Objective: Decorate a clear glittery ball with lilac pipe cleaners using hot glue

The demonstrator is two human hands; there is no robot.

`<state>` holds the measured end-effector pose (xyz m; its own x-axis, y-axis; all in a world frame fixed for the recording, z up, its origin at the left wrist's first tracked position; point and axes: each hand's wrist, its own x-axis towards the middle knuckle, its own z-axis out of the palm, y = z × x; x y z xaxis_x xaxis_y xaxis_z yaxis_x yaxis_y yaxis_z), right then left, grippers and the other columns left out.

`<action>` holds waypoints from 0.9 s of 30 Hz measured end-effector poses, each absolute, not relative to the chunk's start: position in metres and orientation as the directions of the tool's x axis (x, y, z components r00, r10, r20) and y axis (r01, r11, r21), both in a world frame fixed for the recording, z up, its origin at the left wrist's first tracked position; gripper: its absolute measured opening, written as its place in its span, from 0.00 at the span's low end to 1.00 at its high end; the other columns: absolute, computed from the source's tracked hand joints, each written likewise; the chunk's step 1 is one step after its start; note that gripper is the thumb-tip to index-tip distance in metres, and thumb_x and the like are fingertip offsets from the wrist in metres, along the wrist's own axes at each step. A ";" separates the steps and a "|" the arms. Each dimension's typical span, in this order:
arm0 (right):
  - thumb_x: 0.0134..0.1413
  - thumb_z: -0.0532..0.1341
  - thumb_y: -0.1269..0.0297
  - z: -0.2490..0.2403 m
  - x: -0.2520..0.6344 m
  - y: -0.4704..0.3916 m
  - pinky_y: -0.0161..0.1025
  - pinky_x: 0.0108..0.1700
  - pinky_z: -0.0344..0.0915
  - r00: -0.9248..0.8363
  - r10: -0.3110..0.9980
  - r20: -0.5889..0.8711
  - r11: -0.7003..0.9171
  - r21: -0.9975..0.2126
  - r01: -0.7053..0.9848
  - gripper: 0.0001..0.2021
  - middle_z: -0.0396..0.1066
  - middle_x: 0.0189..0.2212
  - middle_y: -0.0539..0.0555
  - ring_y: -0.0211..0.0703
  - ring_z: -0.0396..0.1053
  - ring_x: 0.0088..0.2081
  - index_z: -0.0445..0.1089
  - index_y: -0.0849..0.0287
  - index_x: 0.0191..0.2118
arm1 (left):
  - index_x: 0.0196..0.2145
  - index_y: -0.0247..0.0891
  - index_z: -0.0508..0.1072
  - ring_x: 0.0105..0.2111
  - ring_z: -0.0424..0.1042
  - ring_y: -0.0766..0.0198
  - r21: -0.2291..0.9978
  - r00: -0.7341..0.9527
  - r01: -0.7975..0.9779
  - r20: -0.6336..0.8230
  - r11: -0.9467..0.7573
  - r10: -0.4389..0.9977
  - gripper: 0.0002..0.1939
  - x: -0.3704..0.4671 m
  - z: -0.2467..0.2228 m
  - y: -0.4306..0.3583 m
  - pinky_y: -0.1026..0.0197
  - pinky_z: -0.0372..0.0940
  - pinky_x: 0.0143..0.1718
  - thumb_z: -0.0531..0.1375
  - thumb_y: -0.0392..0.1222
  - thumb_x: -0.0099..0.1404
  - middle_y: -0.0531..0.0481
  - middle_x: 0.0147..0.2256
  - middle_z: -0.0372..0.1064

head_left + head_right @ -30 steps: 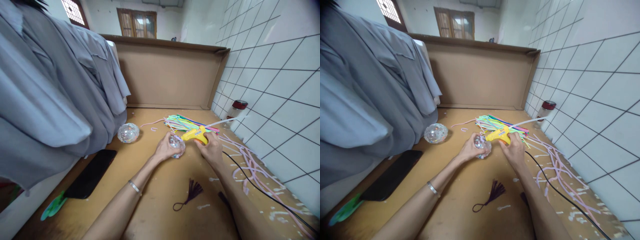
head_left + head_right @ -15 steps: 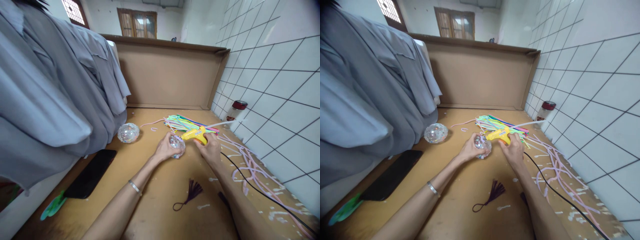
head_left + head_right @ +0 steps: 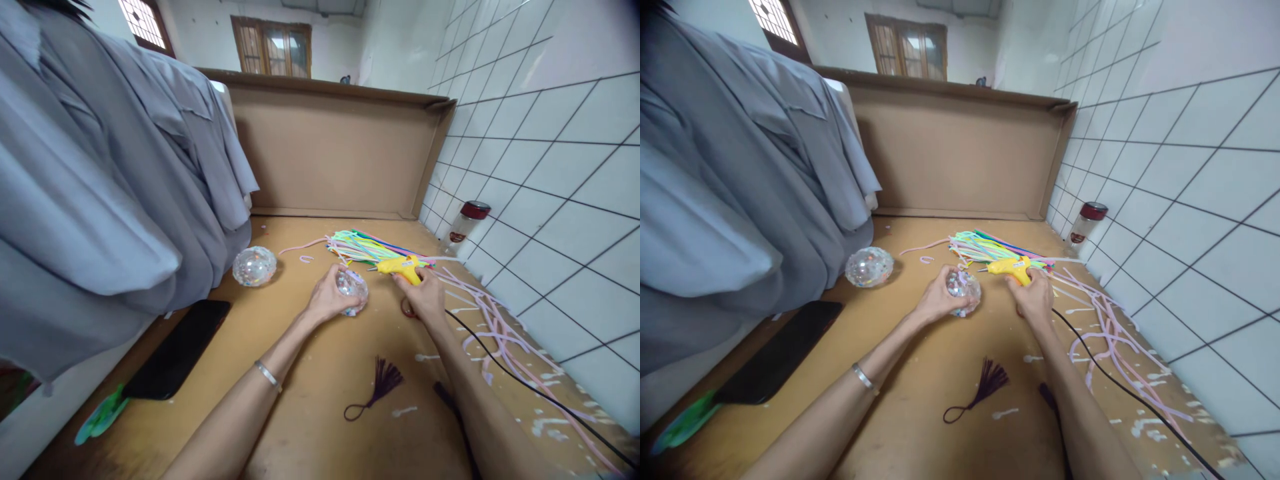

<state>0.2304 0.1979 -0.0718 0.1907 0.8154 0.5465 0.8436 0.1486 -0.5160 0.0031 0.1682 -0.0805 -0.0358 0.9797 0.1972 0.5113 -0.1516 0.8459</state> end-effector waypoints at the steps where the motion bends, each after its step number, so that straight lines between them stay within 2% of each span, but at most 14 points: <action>1: 0.44 0.60 0.43 -0.072 0.232 0.198 0.40 0.30 0.57 0.216 0.832 0.512 0.089 -0.505 0.858 0.20 0.71 0.29 0.57 0.48 0.65 0.30 0.68 0.57 0.28 | 0.46 0.45 0.65 0.37 0.73 0.59 0.846 -0.038 0.511 0.200 -0.153 0.979 0.34 0.003 -0.081 0.168 0.57 0.67 0.40 0.72 0.48 0.42 0.52 0.39 0.73; 4: 0.45 0.60 0.43 -0.076 0.233 0.197 0.40 0.29 0.56 0.276 0.867 0.415 -0.069 -0.449 0.891 0.21 0.73 0.30 0.59 0.50 0.68 0.30 0.71 0.58 0.32 | 0.47 0.44 0.65 0.38 0.73 0.59 0.851 -0.045 0.500 0.207 -0.158 0.977 0.35 0.003 -0.083 0.169 0.58 0.67 0.41 0.72 0.49 0.42 0.51 0.40 0.73; 8: 0.50 0.58 0.45 -0.084 0.230 0.195 0.42 0.31 0.59 0.325 0.909 0.261 -0.209 -0.390 0.897 0.22 0.75 0.33 0.64 0.56 0.73 0.35 0.73 0.61 0.38 | 0.47 0.43 0.65 0.40 0.73 0.58 0.865 -0.069 0.477 0.213 -0.155 0.975 0.34 0.002 -0.085 0.170 0.57 0.67 0.43 0.71 0.50 0.43 0.50 0.41 0.73; 14: 0.54 0.56 0.44 -0.090 0.231 0.196 0.45 0.36 0.64 0.325 0.936 0.133 -0.269 -0.323 0.907 0.25 0.75 0.40 0.68 0.62 0.74 0.43 0.73 0.64 0.40 | 0.49 0.42 0.64 0.41 0.73 0.57 0.874 -0.086 0.465 0.206 -0.143 0.975 0.36 0.002 -0.083 0.169 0.56 0.67 0.44 0.71 0.50 0.44 0.47 0.42 0.73; 20: 0.57 0.57 0.45 -0.094 0.231 0.195 0.45 0.41 0.65 0.315 0.930 0.192 -0.262 -0.255 0.931 0.26 0.73 0.43 0.69 0.60 0.72 0.46 0.70 0.67 0.45 | 0.48 0.41 0.64 0.42 0.73 0.56 0.876 -0.089 0.460 0.205 -0.142 0.975 0.36 0.002 -0.083 0.169 0.56 0.67 0.44 0.72 0.49 0.43 0.47 0.43 0.73; 23: 0.57 0.58 0.48 -0.096 0.232 0.195 0.46 0.40 0.65 0.285 0.917 0.278 -0.235 -0.199 0.951 0.25 0.71 0.44 0.70 0.61 0.71 0.46 0.68 0.68 0.46 | 0.48 0.41 0.65 0.41 0.73 0.56 0.876 -0.092 0.460 0.212 -0.147 0.973 0.35 0.001 -0.086 0.170 0.56 0.67 0.43 0.71 0.50 0.44 0.47 0.42 0.73; 25: 0.58 0.58 0.51 -0.096 0.231 0.194 0.47 0.40 0.65 0.199 0.899 0.390 -0.141 -0.172 0.975 0.21 0.70 0.43 0.69 0.61 0.70 0.45 0.68 0.67 0.45 | 0.48 0.41 0.65 0.40 0.73 0.57 0.878 -0.085 0.451 0.221 -0.161 0.972 0.36 0.001 -0.088 0.171 0.57 0.67 0.42 0.72 0.51 0.43 0.47 0.42 0.73; 27: 0.60 0.56 0.56 -0.093 0.227 0.193 0.47 0.41 0.64 0.044 0.846 0.532 0.080 -0.207 0.975 0.15 0.71 0.40 0.65 0.57 0.70 0.42 0.68 0.64 0.43 | 0.48 0.41 0.65 0.39 0.73 0.58 0.880 -0.073 0.440 0.232 -0.177 0.970 0.36 0.001 -0.090 0.172 0.57 0.67 0.42 0.72 0.51 0.43 0.48 0.41 0.74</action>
